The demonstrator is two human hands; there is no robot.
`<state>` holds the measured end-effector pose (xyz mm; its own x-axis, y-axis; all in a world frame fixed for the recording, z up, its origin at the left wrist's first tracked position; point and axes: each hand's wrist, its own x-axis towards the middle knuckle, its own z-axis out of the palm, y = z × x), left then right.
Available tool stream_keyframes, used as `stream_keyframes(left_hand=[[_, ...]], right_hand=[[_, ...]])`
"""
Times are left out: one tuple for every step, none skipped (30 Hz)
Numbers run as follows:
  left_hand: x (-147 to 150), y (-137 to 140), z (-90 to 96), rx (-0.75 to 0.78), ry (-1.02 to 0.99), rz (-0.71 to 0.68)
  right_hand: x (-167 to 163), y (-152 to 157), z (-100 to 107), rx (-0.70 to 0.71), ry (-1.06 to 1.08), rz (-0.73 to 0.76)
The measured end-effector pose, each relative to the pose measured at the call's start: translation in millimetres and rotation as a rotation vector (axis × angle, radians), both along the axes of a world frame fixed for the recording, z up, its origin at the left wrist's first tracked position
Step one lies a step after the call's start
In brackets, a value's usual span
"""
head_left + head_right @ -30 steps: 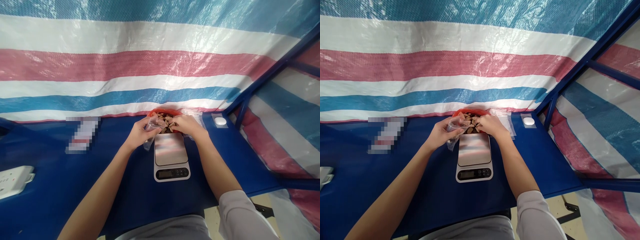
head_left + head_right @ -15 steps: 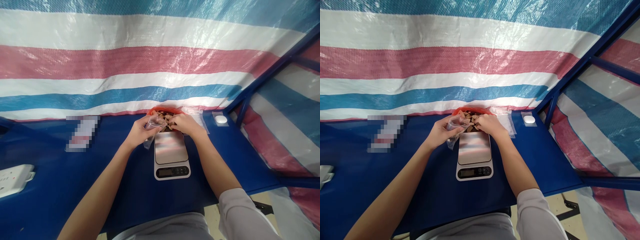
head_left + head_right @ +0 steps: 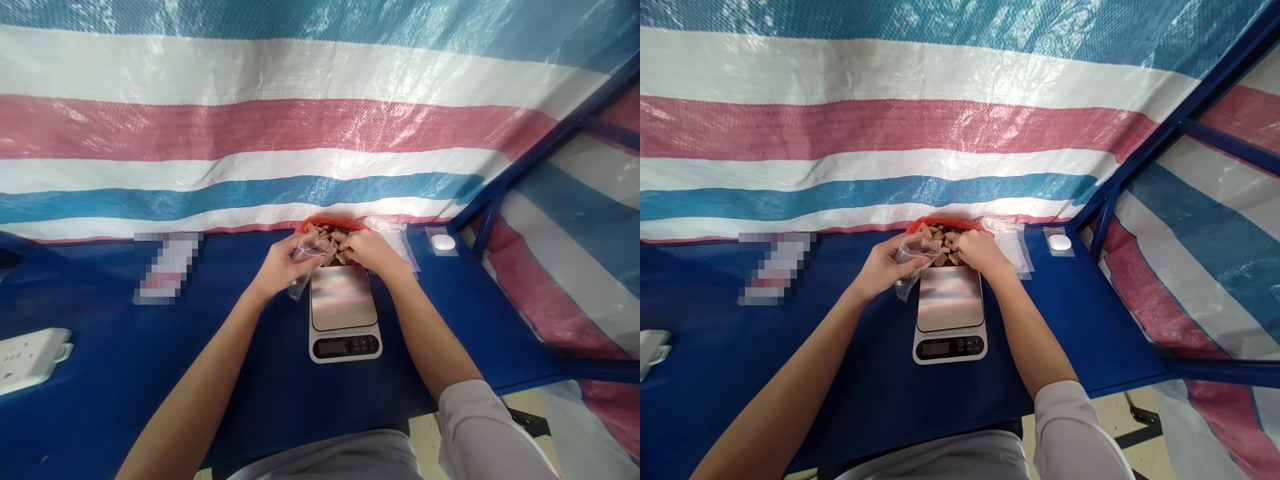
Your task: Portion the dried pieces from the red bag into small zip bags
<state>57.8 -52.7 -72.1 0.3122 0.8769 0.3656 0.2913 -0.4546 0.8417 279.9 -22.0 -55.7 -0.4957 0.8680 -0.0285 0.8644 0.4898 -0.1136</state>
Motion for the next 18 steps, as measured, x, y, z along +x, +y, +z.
stream_keyframes(left_hand=[[0.0, -0.1, 0.3, -0.002, -0.001, -0.002], [-0.1, -0.1, 0.5, -0.004, -0.002, -0.005], [-0.1, 0.0, 0.6, -0.006, -0.003, -0.006], [-0.1, 0.1, 0.6, -0.005, -0.005, -0.007], [-0.2, 0.3, 0.4, -0.002, -0.007, -0.008], [-0.1, 0.5, 0.2, 0.001, -0.008, -0.010], [-0.1, 0.7, -0.1, 0.001, -0.010, -0.014], [0.0, 0.8, -0.4, -0.001, -0.014, -0.015], [0.0, 0.7, -0.6, -0.006, -0.018, -0.015], [0.1, 0.6, -0.7, -0.012, -0.022, -0.013], [0.2, 0.4, -0.7, -0.019, -0.027, -0.008], [0.2, 0.2, -0.6, -0.027, -0.031, -0.004], [0.2, 0.1, -0.4, -0.031, -0.032, -0.005], [0.2, 0.0, -0.3, -0.031, -0.031, -0.008], [0.0, 0.0, -0.3, -0.028, -0.026, -0.014], [-0.1, 0.1, -0.4, -0.020, -0.020, -0.017], [-0.3, 0.3, -0.6, -0.011, -0.012, -0.016], [-0.4, 0.5, -0.7, -0.003, -0.004, -0.012]], right_hand=[[0.1, -0.2, 0.2, -0.001, 0.006, 0.002], [0.3, -0.4, 0.3, -0.003, 0.013, 0.005], [0.6, -0.6, 0.2, -0.004, 0.019, 0.012], [0.8, -0.8, -0.1, -0.007, 0.021, 0.024], [0.9, -1.1, -0.5, -0.010, 0.023, 0.033], [0.8, -1.4, -0.9, -0.011, 0.027, 0.036], [0.6, -1.8, -1.1, -0.012, 0.033, 0.033], [0.1, -2.4, -1.1, -0.013, 0.041, 0.023], [-0.5, -3.0, -1.0, -0.014, 0.048, 0.008], [-1.3, -3.6, -0.7, -0.016, 0.052, -0.008], [-2.1, -4.2, -0.3, -0.018, 0.051, -0.022], [-2.8, -4.7, 0.1, -0.020, 0.045, -0.034], [-3.5, -4.9, 0.4, -0.022, 0.034, -0.042], [-4.0, -5.0, 0.6, -0.024, 0.021, -0.048], [-4.3, -4.9, 0.7, -0.025, 0.009, -0.051], [-4.4, -4.7, 0.9, -0.021, 0.003, -0.052], [-4.3, -4.6, 1.3, -0.015, 0.001, -0.052], [-4.1, -4.6, 2.2, -0.008, 0.005, -0.052]])
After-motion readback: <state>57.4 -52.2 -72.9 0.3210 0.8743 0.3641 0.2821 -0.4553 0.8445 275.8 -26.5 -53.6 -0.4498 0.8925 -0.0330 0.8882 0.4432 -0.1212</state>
